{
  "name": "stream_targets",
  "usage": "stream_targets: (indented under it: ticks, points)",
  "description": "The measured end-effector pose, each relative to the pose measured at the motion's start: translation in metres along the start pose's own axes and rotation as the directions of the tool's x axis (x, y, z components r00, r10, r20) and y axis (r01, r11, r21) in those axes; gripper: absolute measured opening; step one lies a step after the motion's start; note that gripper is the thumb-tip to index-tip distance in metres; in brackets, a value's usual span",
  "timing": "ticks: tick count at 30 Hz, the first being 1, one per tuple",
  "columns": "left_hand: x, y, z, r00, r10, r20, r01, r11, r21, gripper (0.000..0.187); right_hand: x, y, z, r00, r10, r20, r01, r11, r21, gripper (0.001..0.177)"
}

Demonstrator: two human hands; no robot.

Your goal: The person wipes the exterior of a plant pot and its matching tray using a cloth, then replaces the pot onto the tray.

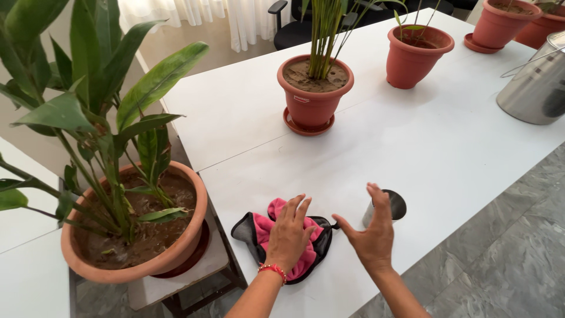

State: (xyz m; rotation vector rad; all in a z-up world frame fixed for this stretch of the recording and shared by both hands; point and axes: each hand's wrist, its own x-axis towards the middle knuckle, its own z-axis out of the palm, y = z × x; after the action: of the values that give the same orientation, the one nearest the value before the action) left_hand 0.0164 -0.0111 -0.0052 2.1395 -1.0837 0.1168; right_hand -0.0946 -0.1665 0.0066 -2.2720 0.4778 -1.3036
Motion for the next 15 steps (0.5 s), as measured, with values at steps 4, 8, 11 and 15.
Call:
stream_targets:
  ticks: [4,8,11,15]
  points:
    - [-0.009,-0.02,-0.009,0.997,0.026,-0.067,-0.021,0.997,0.075,0.065,-0.012,-0.006,0.02,0.985,-0.003,0.171,0.017,0.997,-0.08,0.088]
    - [-0.019,-0.043,-0.015,0.996,0.05,-0.076,-0.033,0.979,0.203,0.067,-0.027,-0.013,0.044,0.855,0.225,0.468,-0.131,0.966,-0.224,0.091]
    - [-0.025,-0.051,-0.02,0.996,-0.091,0.025,0.083,0.968,0.235,0.071,-0.037,-0.023,0.057,0.751,0.32,0.578,-0.184,0.941,-0.282,0.103]
    - [-0.028,-0.059,-0.023,0.907,-0.334,0.256,0.287,0.936,0.204,0.073,-0.043,-0.04,0.071,0.604,0.4,0.69,-0.196,0.913,-0.358,0.118]
